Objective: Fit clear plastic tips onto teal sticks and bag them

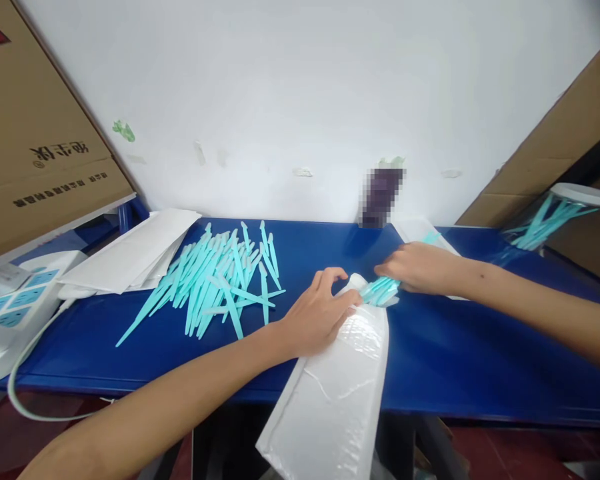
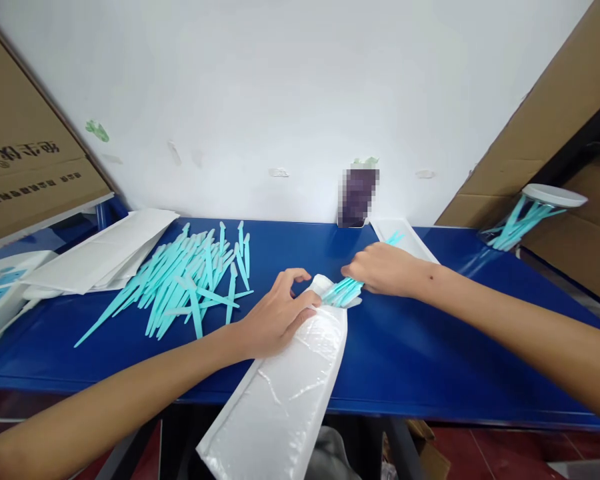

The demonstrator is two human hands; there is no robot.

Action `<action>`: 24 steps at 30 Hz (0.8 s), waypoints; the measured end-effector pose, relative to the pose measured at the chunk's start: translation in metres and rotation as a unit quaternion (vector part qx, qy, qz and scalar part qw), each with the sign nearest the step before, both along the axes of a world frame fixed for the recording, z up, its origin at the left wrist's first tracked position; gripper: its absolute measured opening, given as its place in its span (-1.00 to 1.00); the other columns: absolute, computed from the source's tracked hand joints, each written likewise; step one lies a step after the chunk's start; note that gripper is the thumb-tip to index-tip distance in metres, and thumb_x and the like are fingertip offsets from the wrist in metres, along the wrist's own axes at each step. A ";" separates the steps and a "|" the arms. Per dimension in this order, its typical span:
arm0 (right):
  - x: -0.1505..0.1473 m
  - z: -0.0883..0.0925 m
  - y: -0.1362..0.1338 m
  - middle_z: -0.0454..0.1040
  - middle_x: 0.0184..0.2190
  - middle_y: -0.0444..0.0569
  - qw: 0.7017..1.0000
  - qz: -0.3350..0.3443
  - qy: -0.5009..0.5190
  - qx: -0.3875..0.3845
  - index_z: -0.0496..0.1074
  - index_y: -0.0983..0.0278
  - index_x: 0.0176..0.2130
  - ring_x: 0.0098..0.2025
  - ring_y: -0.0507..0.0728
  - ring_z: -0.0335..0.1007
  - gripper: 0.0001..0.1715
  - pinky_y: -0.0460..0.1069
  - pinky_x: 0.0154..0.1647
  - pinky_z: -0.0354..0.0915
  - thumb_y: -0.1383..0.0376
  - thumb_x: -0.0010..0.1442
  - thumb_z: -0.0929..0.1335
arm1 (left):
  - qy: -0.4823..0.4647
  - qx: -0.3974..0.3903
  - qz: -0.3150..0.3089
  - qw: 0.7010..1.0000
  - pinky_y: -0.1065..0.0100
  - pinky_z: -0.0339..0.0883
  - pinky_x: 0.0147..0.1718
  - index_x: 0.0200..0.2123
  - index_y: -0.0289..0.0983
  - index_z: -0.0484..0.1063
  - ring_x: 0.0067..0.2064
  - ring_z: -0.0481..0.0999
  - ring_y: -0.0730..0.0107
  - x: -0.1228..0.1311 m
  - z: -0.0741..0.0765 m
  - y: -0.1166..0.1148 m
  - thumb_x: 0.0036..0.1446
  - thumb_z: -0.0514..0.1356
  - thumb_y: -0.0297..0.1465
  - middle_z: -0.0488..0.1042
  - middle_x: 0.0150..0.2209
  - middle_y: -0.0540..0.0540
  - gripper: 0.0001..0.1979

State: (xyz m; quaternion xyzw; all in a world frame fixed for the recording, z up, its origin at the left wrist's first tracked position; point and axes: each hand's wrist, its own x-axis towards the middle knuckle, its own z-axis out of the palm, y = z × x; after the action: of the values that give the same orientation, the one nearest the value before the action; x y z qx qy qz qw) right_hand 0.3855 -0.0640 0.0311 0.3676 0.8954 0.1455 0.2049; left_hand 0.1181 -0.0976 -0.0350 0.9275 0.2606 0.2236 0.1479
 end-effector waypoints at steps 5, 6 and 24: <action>-0.026 0.018 -0.015 0.52 -0.52 -0.05 0.997 0.064 0.012 0.030 0.46 0.23 -0.36 -0.53 0.13 0.39 -0.71 0.04 -0.43 0.04 0.55 0.22 0.27 | -0.082 -0.223 -0.096 0.967 0.15 0.40 0.03 -0.01 -0.19 0.41 0.13 0.40 0.17 -0.004 0.022 0.006 0.47 0.01 -0.26 0.44 0.05 -0.19 -0.77; -0.032 0.022 -0.020 0.51 -0.52 -0.06 0.997 0.074 0.013 0.029 0.45 0.23 -0.36 -0.53 0.13 0.38 -0.69 0.05 -0.42 0.05 0.58 0.21 0.26 | -0.092 -0.268 -0.104 0.953 0.21 0.41 -0.06 -0.01 -0.18 0.40 0.00 0.45 0.25 -0.005 0.026 0.007 0.47 0.02 -0.22 0.46 -0.01 -0.14 -0.76; -0.041 0.039 -0.095 0.46 -0.54 -0.11 0.990 0.036 0.136 -0.015 0.44 0.13 -0.28 -0.60 0.13 0.27 -0.78 0.08 -0.49 -0.02 0.47 0.15 0.37 | -0.041 -0.629 -0.149 0.762 0.39 0.36 -0.25 -0.11 -0.21 0.54 -0.25 0.50 0.42 -0.007 0.018 0.007 0.15 0.23 0.21 0.55 -0.19 -0.04 -0.40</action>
State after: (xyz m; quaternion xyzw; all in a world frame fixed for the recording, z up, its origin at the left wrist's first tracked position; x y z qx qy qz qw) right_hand 0.3446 -0.1585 0.0699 0.3488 0.9294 0.0885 0.0816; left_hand 0.1115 -0.0907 -0.0165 0.6435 0.1944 0.0225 0.7400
